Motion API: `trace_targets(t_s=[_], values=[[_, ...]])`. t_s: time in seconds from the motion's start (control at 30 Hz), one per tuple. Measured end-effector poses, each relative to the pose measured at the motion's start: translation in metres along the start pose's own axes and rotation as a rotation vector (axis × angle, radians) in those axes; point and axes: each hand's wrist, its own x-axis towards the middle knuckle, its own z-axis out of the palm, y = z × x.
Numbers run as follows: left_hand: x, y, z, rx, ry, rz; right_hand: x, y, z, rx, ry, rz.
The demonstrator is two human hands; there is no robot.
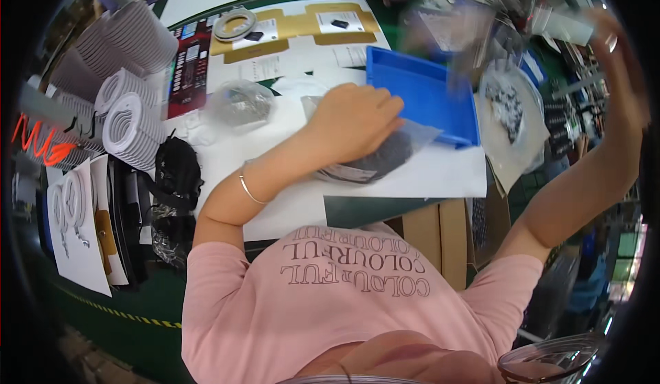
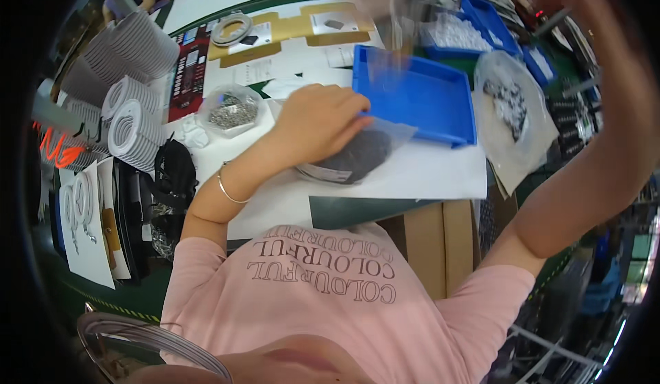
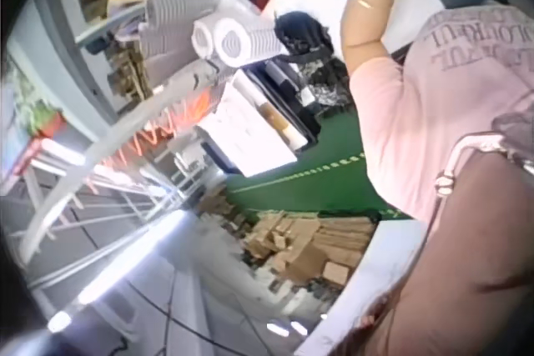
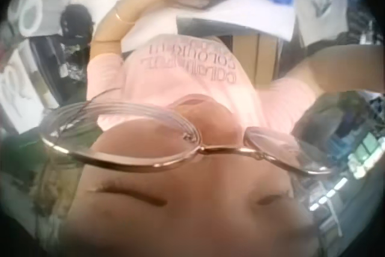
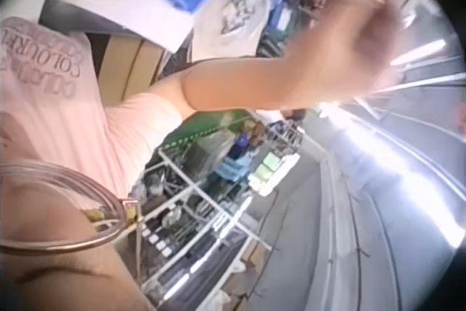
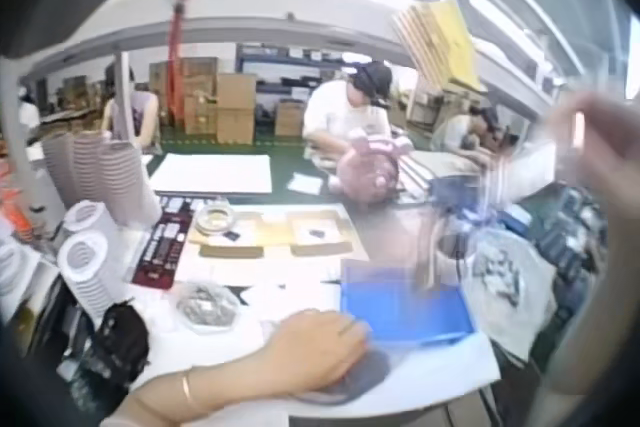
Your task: Assembling small electronic components by manually inserting pins into plastic housings at a factory workbench.
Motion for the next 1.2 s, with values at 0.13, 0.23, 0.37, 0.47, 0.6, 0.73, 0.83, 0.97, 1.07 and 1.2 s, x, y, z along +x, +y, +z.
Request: trace_targets(t_s=[0.13, 0.23, 0.37, 0.47, 0.6, 0.73, 0.83, 0.97, 1.07, 1.2], values=[[-0.002, 0.003, 0.008, -0.098, 0.022, -0.044, -0.084, -0.007, 0.035, 0.158, -0.469, 0.162], [0.0, 0.018, 0.004, -0.116, 0.06, -0.018, -0.14, 0.005, 0.063, 0.211, -0.543, 0.111], [0.002, 0.058, 0.012, -0.423, 0.014, 0.162, -0.179, 0.004, 0.079, 0.29, -0.298, 0.273], [0.0, 0.071, 0.028, -0.436, -0.002, 0.296, -0.198, -0.005, 0.09, 0.47, 0.093, 0.447], [0.001, 0.062, 0.038, -0.469, -0.09, 0.265, -0.209, -0.003, 0.11, 0.475, 0.243, 0.571], [-0.012, 0.075, 0.028, -0.393, 0.04, 0.295, -0.226, -0.003, 0.121, 0.616, 0.355, 0.445], [-0.028, 0.091, 0.033, -0.516, 0.191, 0.257, -0.23, -0.012, 0.125, 0.62, 0.296, 0.306], [-0.052, 0.1, 0.029, -0.641, -0.044, 0.074, -0.248, -0.02, 0.129, 0.445, 0.204, 0.344], [-0.071, 0.104, 0.029, -0.619, -0.147, -0.002, -0.263, -0.032, 0.134, 0.375, 0.205, 0.357], [-0.101, 0.108, 0.037, -0.581, -0.106, 0.01, -0.277, -0.058, 0.151, 0.239, 0.215, 0.368]])
